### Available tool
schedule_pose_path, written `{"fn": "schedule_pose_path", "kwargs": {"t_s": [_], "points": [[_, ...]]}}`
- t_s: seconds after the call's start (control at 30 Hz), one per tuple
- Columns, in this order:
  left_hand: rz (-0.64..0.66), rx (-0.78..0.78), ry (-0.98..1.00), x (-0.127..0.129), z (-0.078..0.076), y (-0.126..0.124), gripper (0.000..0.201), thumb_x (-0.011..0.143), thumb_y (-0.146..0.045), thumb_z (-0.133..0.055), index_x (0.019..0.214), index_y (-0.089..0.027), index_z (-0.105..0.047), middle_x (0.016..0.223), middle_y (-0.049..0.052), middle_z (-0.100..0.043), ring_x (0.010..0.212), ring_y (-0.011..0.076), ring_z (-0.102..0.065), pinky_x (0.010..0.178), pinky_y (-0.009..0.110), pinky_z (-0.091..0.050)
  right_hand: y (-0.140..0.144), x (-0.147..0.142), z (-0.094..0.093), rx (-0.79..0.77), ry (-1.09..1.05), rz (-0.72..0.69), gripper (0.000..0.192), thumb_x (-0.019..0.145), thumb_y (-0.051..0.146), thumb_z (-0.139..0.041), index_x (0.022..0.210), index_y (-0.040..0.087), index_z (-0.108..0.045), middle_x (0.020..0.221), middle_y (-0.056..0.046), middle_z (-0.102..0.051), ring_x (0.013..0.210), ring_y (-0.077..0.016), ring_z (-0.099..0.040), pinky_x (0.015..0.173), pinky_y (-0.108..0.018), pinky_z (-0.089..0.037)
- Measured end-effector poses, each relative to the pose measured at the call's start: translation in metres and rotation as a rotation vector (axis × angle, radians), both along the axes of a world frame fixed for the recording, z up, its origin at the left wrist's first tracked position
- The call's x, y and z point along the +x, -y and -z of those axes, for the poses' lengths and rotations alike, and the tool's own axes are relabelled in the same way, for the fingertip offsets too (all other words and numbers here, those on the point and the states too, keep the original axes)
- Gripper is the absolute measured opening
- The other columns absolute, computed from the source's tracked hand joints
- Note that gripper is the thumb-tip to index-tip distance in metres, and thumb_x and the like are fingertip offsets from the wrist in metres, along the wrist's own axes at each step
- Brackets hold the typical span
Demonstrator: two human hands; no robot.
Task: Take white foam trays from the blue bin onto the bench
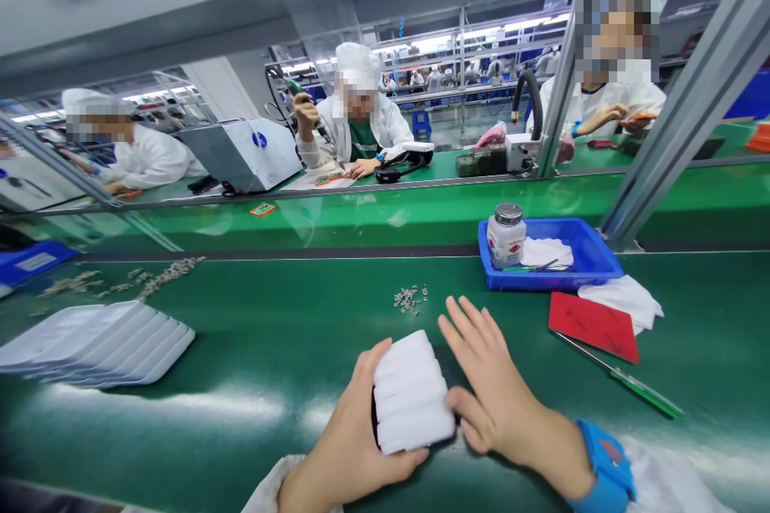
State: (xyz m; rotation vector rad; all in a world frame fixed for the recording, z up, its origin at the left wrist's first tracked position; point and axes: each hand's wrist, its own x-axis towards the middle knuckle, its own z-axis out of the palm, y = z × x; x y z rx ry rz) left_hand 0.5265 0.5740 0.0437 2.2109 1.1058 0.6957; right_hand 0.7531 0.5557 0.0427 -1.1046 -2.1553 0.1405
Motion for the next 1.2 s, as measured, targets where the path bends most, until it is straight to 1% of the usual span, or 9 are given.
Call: {"fn": "schedule_pose_path", "kwargs": {"t_s": [0.13,0.23,0.37,0.47,0.6,0.73,0.9,1.1,1.2], "points": [[0.022,-0.005,0.015,-0.001,0.002,0.001,0.107,0.057,-0.03,-0.08,0.138,-0.025,-0.01,0.133,0.016,-0.038,0.123,0.0346,-0.046,0.1,0.054,-0.044,0.008,-0.009,-0.009,-0.032,0.161,-0.311,0.065,0.095,0.062,-0.041,0.149,0.03,-0.023,0.155,-0.005,-0.018,0.141,-0.0329,-0.014,0.114,-0.056,-0.007],[0.029,0.008,0.05,-0.001,0.004,0.001,0.106,0.058,-0.036,-0.081,0.137,-0.024,-0.012,0.13,0.016,-0.039,0.12,0.0342,-0.048,0.098,0.053,-0.045,0.005,-0.01,-0.003,-0.109,0.112,-0.251,0.084,0.082,0.055,-0.067,0.149,0.024,-0.027,0.154,-0.01,-0.019,0.141,-0.0358,-0.013,0.113,-0.059,-0.009],[0.032,0.001,0.079,-0.001,0.003,0.0,0.109,0.054,-0.034,-0.082,0.137,-0.029,-0.011,0.126,0.012,-0.041,0.113,0.0317,-0.053,0.092,0.05,-0.049,-0.002,-0.007,0.016,-0.409,-0.031,-0.168,0.127,0.055,0.04,-0.088,0.152,0.015,-0.01,0.154,-0.021,-0.009,0.139,-0.0407,-0.016,0.11,-0.057,-0.023],[0.058,0.0,0.104,-0.001,0.004,0.001,0.112,0.051,-0.03,-0.083,0.137,-0.033,-0.01,0.125,0.01,-0.042,0.11,0.0309,-0.054,0.09,0.048,-0.051,0.001,-0.007,0.017,-0.618,-0.182,-0.172,0.138,0.048,0.025,-0.088,0.152,0.014,0.002,0.153,-0.022,-0.006,0.138,-0.0422,-0.019,0.11,-0.056,-0.025],[0.069,0.01,0.089,-0.001,0.006,0.002,0.12,0.049,-0.026,-0.083,0.14,-0.033,-0.006,0.128,0.011,-0.041,0.114,0.0324,-0.052,0.094,0.05,-0.05,0.006,-0.006,0.003,-0.822,-0.35,-0.162,0.127,0.054,0.009,-0.073,0.151,0.027,0.007,0.152,-0.016,-0.006,0.132,-0.0397,-0.035,0.1,-0.049,-0.044],[0.119,0.258,0.059,0.003,0.009,-0.009,0.127,0.053,-0.027,-0.079,0.147,-0.023,0.006,0.132,0.018,-0.036,0.122,0.0358,-0.044,0.097,0.053,-0.047,0.005,-0.001,0.001,-0.443,-0.215,-0.211,0.117,0.054,0.0,-0.061,0.151,0.027,0.0,0.15,-0.014,-0.01,0.137,-0.0387,-0.025,0.107,-0.053,-0.035],[0.181,0.81,-0.026,0.02,-0.002,-0.041,0.099,0.061,-0.008,-0.059,0.147,-0.024,-0.013,0.131,0.014,-0.031,0.128,0.031,-0.034,0.108,0.052,-0.034,-0.013,0.016,0.016,0.19,-0.02,-0.089,0.086,0.077,-0.005,-0.04,0.151,0.032,-0.014,0.146,-0.015,-0.02,0.137,-0.0394,-0.023,0.097,-0.067,-0.037],[0.223,0.702,-0.235,0.04,-0.03,-0.054,0.089,0.07,-0.053,-0.063,0.143,-0.013,-0.03,0.132,0.017,-0.04,0.132,0.0358,-0.032,0.112,0.046,-0.031,-0.042,0.048,0.02,0.414,0.229,0.019,0.065,0.091,0.009,-0.041,0.15,0.029,-0.024,0.134,-0.017,-0.04,0.127,-0.0406,-0.04,0.088,-0.06,-0.05],[0.206,0.818,-0.281,0.04,-0.028,-0.049,0.062,0.086,-0.04,-0.05,0.14,-0.013,-0.037,0.125,0.014,-0.049,0.126,0.0292,-0.041,0.111,0.039,-0.032,-0.044,0.052,0.024,0.456,0.207,0.01,0.06,0.092,0.021,-0.052,0.146,0.036,-0.032,0.125,-0.01,-0.051,0.121,-0.038,-0.048,0.089,-0.055,-0.052]]}}
